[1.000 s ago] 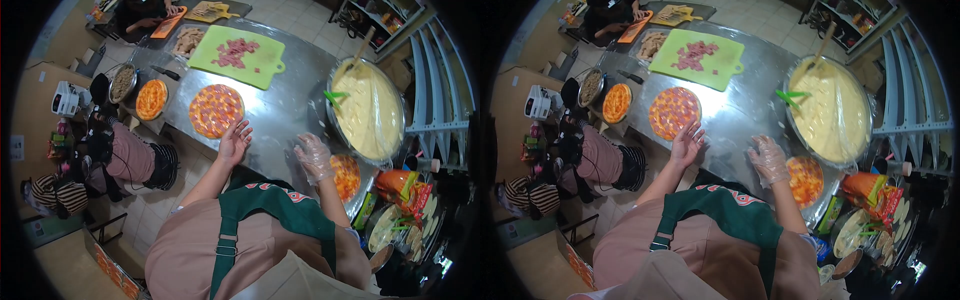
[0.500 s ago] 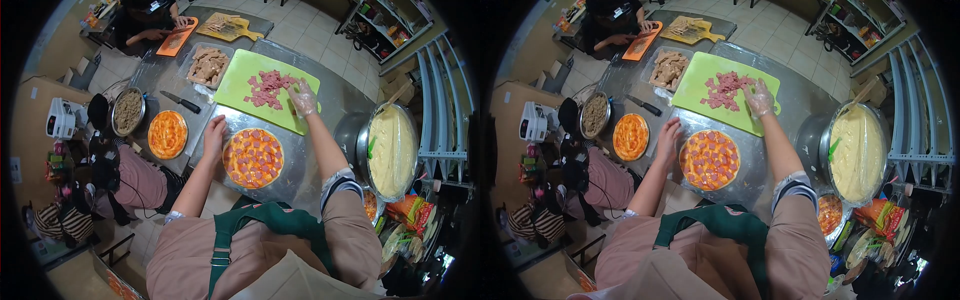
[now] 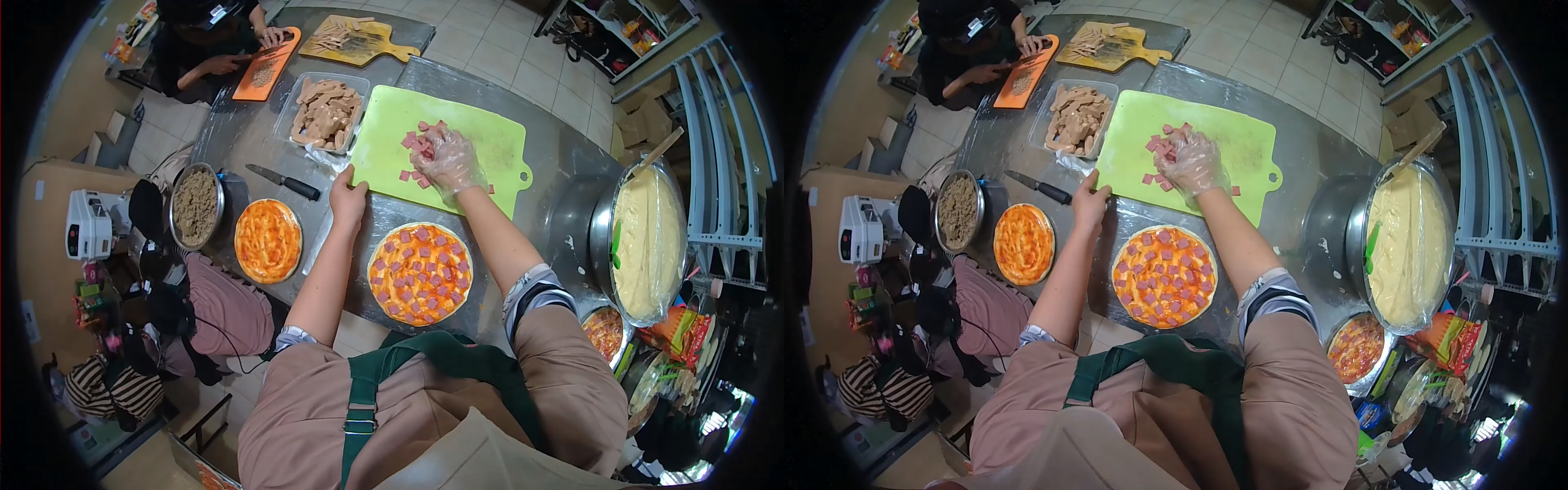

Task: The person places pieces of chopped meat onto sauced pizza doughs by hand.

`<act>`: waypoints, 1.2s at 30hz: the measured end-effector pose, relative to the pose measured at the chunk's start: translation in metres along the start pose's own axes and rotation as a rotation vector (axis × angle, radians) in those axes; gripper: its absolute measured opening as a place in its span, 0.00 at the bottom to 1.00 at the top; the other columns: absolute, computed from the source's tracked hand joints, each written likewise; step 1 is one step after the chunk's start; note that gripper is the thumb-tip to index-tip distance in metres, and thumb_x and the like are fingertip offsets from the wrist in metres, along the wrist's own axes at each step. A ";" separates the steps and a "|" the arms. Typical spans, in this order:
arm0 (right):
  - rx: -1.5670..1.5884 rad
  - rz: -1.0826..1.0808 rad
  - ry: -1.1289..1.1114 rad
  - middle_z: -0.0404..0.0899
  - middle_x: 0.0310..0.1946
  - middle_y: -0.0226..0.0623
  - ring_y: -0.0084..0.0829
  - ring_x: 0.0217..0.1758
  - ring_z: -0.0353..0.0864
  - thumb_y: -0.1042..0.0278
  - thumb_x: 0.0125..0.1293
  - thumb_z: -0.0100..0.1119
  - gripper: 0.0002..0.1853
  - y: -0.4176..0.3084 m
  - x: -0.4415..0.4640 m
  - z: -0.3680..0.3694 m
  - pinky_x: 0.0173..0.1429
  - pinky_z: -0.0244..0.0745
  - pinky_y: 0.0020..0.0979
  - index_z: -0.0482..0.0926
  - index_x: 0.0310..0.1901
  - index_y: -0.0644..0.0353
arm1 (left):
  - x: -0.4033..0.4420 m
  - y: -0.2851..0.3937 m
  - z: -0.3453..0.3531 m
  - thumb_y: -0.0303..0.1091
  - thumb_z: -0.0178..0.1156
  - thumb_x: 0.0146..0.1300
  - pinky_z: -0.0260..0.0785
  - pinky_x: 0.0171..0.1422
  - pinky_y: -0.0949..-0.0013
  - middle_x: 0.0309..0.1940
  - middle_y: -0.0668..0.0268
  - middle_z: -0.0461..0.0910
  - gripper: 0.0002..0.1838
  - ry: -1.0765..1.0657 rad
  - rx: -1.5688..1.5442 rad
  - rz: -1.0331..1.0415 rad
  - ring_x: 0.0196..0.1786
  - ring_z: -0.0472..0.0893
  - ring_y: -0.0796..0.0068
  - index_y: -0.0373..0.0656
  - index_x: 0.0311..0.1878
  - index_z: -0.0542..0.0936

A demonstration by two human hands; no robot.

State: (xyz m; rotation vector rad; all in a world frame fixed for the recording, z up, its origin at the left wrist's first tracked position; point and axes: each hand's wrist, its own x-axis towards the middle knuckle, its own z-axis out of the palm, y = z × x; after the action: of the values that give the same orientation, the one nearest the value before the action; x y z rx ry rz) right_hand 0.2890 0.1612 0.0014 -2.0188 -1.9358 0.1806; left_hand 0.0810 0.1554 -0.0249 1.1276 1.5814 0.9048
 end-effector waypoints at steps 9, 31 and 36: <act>-0.005 -0.001 -0.070 0.76 0.34 0.38 0.33 0.36 0.75 0.55 0.52 0.54 0.13 0.031 -0.011 0.009 0.40 0.70 0.31 0.76 0.35 0.54 | 0.022 0.057 0.026 0.37 0.57 0.50 0.39 0.66 0.58 0.62 0.48 0.49 0.27 0.540 0.087 0.384 0.64 0.51 0.55 0.41 0.55 0.66; 1.192 0.376 0.068 0.74 0.28 0.30 0.23 0.31 0.73 0.65 0.54 0.57 0.08 0.020 -0.064 -0.064 0.32 0.68 0.23 0.74 0.35 0.57 | -0.067 0.084 0.134 0.53 0.38 0.62 0.57 0.59 0.59 0.54 0.58 0.63 0.25 -0.494 -1.000 -0.685 0.55 0.64 0.62 0.45 0.54 0.64; 0.487 0.248 0.140 0.76 0.36 0.34 0.36 0.38 0.75 0.58 0.48 0.57 0.14 -0.011 -0.105 -0.097 0.44 0.70 0.33 0.74 0.36 0.54 | -0.083 0.058 0.149 0.49 0.40 0.62 0.63 0.52 0.48 0.48 0.54 0.69 0.22 -0.717 -1.308 -0.637 0.48 0.70 0.53 0.44 0.52 0.66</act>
State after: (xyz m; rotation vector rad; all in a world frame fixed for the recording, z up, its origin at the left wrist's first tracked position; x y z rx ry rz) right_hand 0.3026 0.0433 0.0810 -1.8686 -1.3846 0.5031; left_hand 0.2483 0.0993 0.0117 -0.0564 0.4275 0.7201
